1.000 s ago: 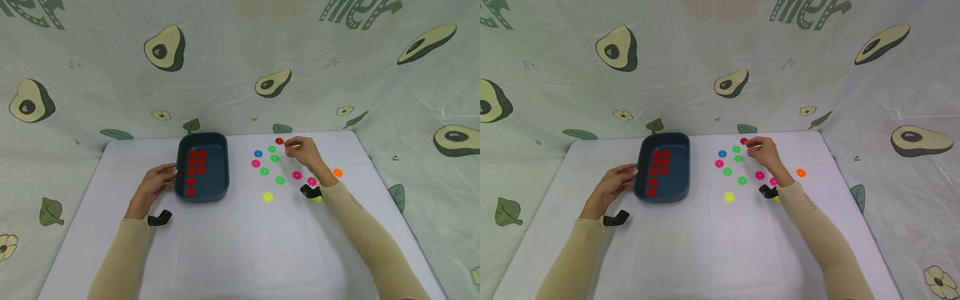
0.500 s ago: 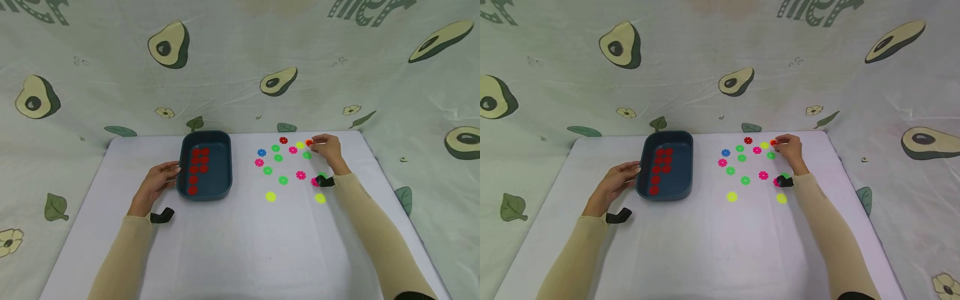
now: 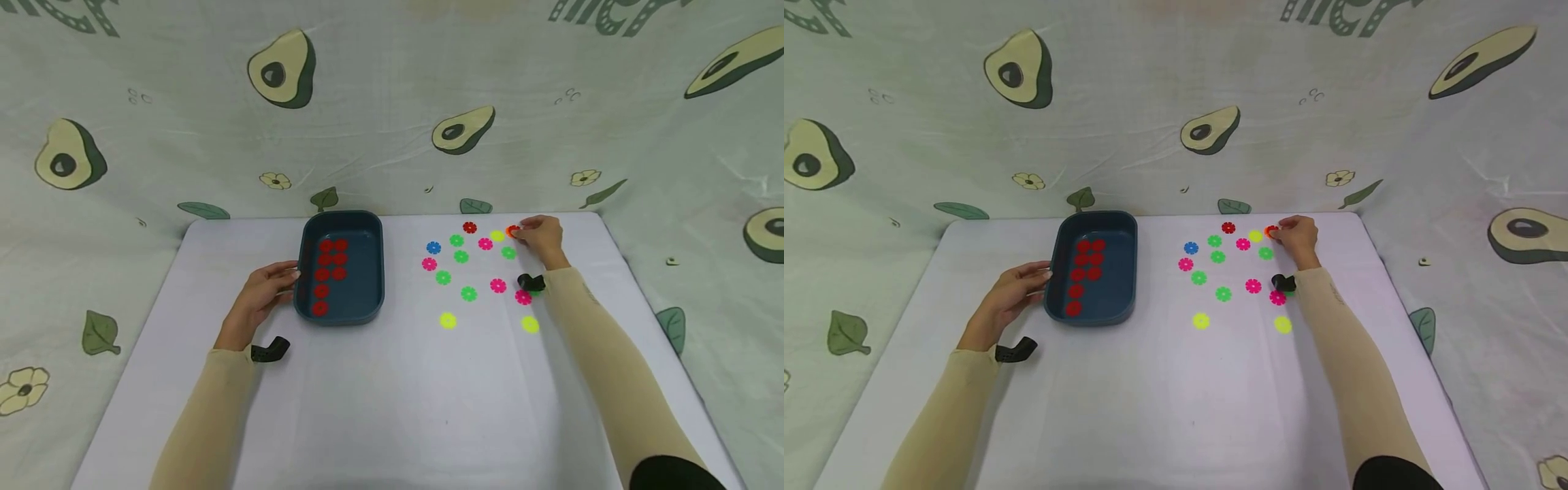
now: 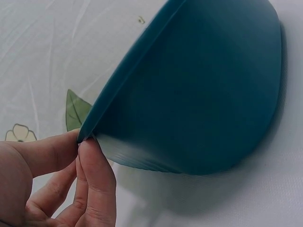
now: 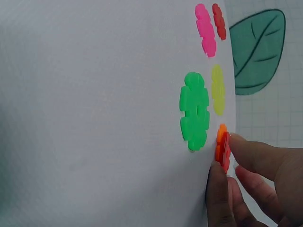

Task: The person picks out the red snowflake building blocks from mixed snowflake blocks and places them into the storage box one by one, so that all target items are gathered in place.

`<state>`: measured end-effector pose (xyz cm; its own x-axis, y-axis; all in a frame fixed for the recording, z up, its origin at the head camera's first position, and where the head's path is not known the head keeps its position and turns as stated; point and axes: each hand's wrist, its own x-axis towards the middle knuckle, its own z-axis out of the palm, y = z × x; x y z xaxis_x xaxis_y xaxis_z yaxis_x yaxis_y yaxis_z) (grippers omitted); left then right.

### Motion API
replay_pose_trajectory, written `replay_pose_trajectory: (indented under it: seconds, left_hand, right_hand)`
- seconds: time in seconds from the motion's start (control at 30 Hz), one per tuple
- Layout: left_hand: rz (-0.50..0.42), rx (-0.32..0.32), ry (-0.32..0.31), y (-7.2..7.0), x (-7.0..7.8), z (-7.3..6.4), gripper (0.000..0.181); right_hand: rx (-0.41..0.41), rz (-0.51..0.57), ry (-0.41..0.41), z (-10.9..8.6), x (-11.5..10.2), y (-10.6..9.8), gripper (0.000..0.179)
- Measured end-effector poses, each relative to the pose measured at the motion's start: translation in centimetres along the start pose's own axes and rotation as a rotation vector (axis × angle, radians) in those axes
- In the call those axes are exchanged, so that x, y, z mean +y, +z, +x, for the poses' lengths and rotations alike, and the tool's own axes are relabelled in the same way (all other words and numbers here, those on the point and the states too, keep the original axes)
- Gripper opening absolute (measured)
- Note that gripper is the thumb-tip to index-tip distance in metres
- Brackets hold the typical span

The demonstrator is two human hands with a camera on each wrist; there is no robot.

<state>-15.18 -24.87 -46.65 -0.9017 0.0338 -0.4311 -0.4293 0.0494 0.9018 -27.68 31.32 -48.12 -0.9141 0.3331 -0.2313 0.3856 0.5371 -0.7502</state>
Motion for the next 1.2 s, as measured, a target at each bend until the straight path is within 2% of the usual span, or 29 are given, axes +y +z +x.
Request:
replay_pose_trajectory:
  seconds: [0.27,0.77,1.0,1.2]
  left_hand:
    - [-0.019,-0.003,0.004,0.0,0.0,0.0,0.055]
    - [-0.030,-0.003,-0.002,0.1,0.1,-0.1,0.054]
    - [0.000,-0.010,-0.005,0.0,0.1,-0.2,0.055]
    - [0.002,-0.006,-0.002,0.0,0.1,-0.2,0.055]
  right_hand:
    - [0.017,-0.030,-0.018,-0.3,-0.3,0.1,0.041]
    - [0.010,0.007,0.053,-0.5,0.6,-0.8,0.041]
    - [-0.066,0.060,0.056,-1.3,0.9,-1.4,0.040]
    - [-0.126,0.108,-0.005,-2.5,0.5,-1.7,0.038]
